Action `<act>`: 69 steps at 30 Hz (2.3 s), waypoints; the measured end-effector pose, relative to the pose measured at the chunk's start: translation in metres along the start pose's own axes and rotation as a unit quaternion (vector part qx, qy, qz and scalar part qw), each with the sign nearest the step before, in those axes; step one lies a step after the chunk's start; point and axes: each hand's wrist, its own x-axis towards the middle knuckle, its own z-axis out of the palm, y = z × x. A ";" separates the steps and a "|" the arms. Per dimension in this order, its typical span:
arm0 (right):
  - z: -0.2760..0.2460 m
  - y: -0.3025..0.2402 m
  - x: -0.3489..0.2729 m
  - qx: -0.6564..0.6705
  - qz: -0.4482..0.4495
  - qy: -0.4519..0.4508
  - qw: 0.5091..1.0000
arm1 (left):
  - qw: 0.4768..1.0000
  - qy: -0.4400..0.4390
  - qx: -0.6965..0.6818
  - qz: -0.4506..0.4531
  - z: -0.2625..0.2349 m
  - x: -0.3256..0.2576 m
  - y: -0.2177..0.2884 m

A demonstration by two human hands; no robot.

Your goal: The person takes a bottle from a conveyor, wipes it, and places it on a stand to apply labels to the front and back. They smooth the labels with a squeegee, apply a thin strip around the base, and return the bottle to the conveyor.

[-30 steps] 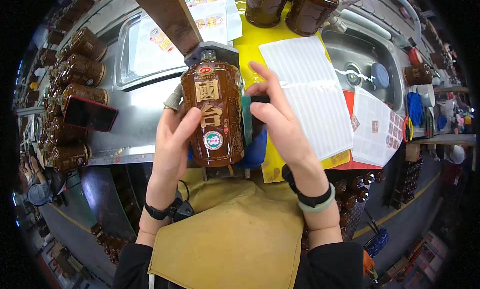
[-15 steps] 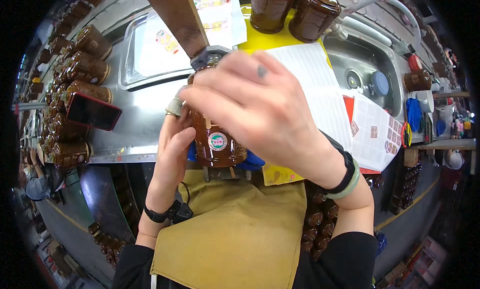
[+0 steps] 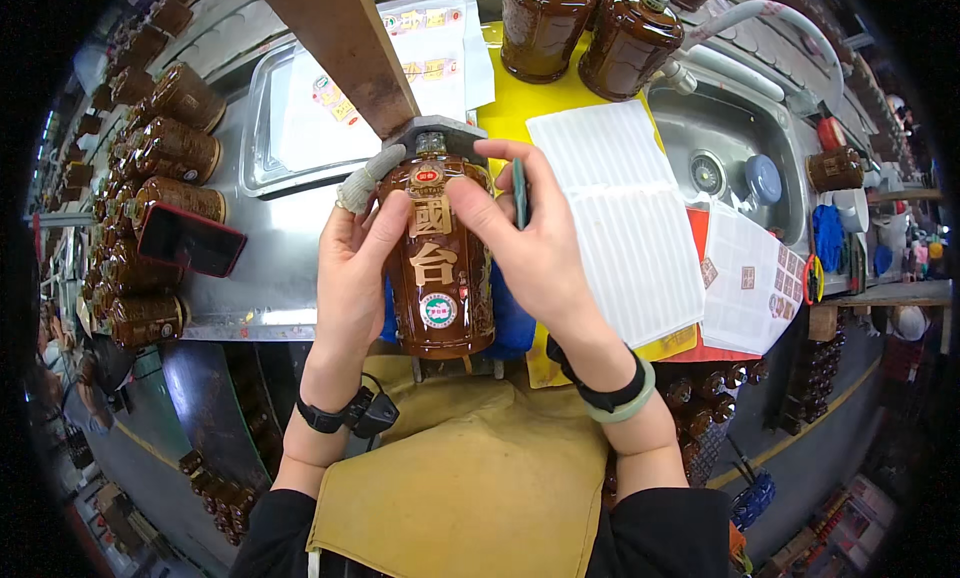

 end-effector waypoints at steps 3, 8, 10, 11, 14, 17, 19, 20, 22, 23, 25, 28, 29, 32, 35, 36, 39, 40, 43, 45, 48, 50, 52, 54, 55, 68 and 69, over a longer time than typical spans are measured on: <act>0.006 0.010 -0.001 -0.016 0.011 0.008 1.000 | 1.000 0.016 -0.015 -0.012 0.002 0.000 -0.001; 0.006 0.007 0.001 -0.023 0.012 0.005 1.000 | 0.999 0.018 -0.024 -0.025 0.002 -0.001 -0.002; 0.006 0.004 0.001 -0.019 0.018 0.002 1.000 | 0.999 0.020 -0.020 -0.027 0.002 -0.001 -0.003; 0.006 0.003 0.000 -0.012 0.025 -0.001 1.000 | 0.999 0.021 -0.017 -0.021 0.002 -0.001 -0.003; 0.007 0.003 0.000 -0.009 0.025 -0.006 1.000 | 1.000 0.025 0.007 -0.009 0.001 -0.001 -0.005; 0.006 0.004 0.000 -0.007 0.018 -0.006 1.000 | 0.999 0.028 0.007 -0.014 0.001 0.000 -0.006; 0.005 0.005 0.000 -0.004 0.020 -0.005 1.000 | 0.999 0.028 0.003 -0.016 0.000 0.000 -0.006; 0.005 0.006 0.000 -0.003 0.023 -0.004 1.000 | 1.000 0.027 0.003 -0.014 0.000 0.000 -0.006; 0.006 0.006 0.000 -0.007 0.023 -0.004 1.000 | 1.000 0.025 0.000 -0.014 0.000 0.000 -0.006; 0.006 0.006 0.000 -0.012 0.020 -0.004 1.000 | 1.000 0.024 -0.003 -0.016 0.000 0.000 -0.007; 0.007 0.006 0.000 -0.011 0.017 -0.007 1.000 | 1.000 0.022 0.001 -0.016 0.000 0.000 -0.007; 0.006 0.007 0.001 0.000 0.013 -0.014 1.000 | 1.000 0.017 0.020 -0.008 -0.001 0.001 -0.008; 0.006 0.007 0.001 -0.001 0.010 -0.015 1.000 | 1.000 0.015 0.026 -0.008 -0.002 0.002 -0.008; 0.003 0.010 0.001 -0.010 0.007 -0.019 1.000 | 0.999 0.009 0.034 -0.004 -0.004 0.002 -0.009; 0.003 0.014 0.000 -0.027 -0.004 -0.019 0.999 | 0.999 0.008 0.038 -0.004 -0.005 0.003 -0.009; 0.003 0.016 0.000 -0.033 -0.010 -0.018 0.999 | 0.999 0.006 0.040 0.001 -0.005 0.003 -0.009; 0.000 0.015 0.003 -0.049 -0.013 -0.025 0.998 | 0.999 0.014 0.045 -0.004 -0.004 0.003 -0.009; -0.003 0.012 0.004 -0.109 -0.032 -0.033 0.993 | 0.999 0.016 0.043 -0.012 -0.005 0.003 -0.009; -0.013 -0.004 0.009 -0.240 -0.092 -0.043 0.965 | 0.999 0.026 0.017 -0.030 -0.008 0.003 -0.007; -0.019 -0.020 0.012 -0.254 -0.142 -0.025 0.956 | 0.997 0.043 -0.015 -0.060 -0.014 -0.003 -0.003; -0.014 -0.044 0.018 -0.353 -0.350 -0.103 0.862 | 0.998 0.049 0.023 -0.017 -0.022 -0.003 0.001; -0.004 -0.057 0.024 -0.376 -0.408 -0.153 0.817 | 0.998 0.066 0.025 -0.001 -0.024 -0.004 0.002; 0.004 -0.066 0.031 -0.416 -0.438 -0.187 0.775 | 0.997 0.068 0.023 0.002 -0.024 -0.005 0.003; 0.006 -0.070 0.038 -0.429 -0.470 -0.107 0.764 | 0.997 0.072 0.021 -0.001 -0.025 -0.006 0.004; 0.004 -0.071 0.043 -0.448 -0.466 -0.068 0.760 | 0.997 0.069 0.023 -0.004 -0.025 -0.007 0.004; -0.017 -0.035 0.022 -0.282 -0.284 0.039 0.916 | 0.999 0.037 0.027 -0.008 -0.021 -0.003 0.004; -0.017 -0.030 0.024 -0.266 -0.242 0.092 0.928 | 0.998 0.033 0.048 -0.002 -0.019 -0.001 0.004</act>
